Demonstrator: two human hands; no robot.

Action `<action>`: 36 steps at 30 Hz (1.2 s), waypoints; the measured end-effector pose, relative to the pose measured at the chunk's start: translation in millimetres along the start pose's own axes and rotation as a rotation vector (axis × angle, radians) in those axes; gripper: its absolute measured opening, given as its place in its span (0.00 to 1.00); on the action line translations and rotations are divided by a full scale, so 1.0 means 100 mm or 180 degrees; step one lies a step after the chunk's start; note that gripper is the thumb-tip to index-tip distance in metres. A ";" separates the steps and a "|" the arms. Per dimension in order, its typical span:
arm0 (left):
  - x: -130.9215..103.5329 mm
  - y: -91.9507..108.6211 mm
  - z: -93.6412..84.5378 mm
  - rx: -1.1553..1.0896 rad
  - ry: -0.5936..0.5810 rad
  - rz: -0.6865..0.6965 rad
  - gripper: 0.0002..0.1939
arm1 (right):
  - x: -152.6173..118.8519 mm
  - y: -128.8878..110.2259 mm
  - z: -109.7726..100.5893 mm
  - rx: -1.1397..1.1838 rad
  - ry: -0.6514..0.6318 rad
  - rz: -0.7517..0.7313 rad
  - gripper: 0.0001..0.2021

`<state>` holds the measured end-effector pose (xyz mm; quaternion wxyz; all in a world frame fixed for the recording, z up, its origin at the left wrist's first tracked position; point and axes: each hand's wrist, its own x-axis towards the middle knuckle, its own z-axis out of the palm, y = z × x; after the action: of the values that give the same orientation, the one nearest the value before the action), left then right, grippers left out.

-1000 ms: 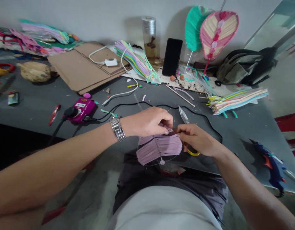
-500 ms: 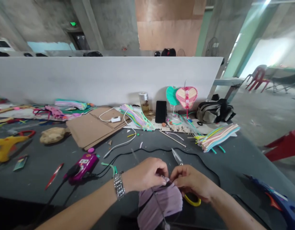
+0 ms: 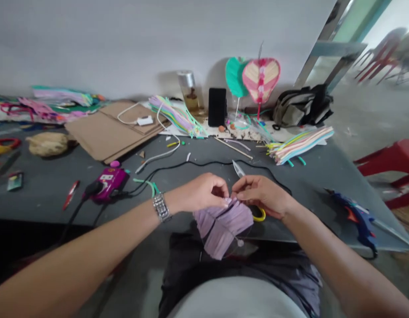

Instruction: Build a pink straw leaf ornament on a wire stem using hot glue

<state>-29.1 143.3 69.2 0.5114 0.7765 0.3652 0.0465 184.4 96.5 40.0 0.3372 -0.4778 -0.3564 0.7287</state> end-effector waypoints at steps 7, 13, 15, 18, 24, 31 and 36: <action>0.03 -0.07 0.02 -0.0301 -0.0030 -0.0193 0.11 | 0.04 0.03 0.01 -0.0147 0.0109 -0.0224 0.15; 0.07 -0.19 0.00 -0.0370 -0.0317 -0.0569 0.17 | 0.11 0.06 0.06 -0.0484 0.0242 -0.0432 0.13; 0.07 -0.23 0.02 -0.0406 -0.0419 -0.0640 0.18 | 0.14 0.08 0.08 -0.0557 0.0262 -0.0428 0.13; 0.08 -0.28 0.06 -0.0397 -0.0498 -0.0626 0.18 | 0.17 0.11 0.10 -0.0638 0.0309 -0.0457 0.13; 0.10 -0.32 0.15 -0.0665 -0.0527 -0.0534 0.17 | 0.20 0.14 0.10 -0.0686 0.0368 -0.0486 0.13; 0.08 -0.27 0.26 -0.1229 -0.0053 -0.0598 0.13 | 0.16 0.13 0.08 -0.0706 0.0469 -0.0536 0.15; 0.04 -0.26 0.30 -0.1273 0.0205 -0.0541 0.14 | 0.09 0.11 0.04 -0.1320 0.0587 -0.0580 0.14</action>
<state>-26.4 128.2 31.8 0.6453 0.6242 0.4290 0.0995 175.7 97.9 27.9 0.3273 -0.5672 -0.5077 0.5598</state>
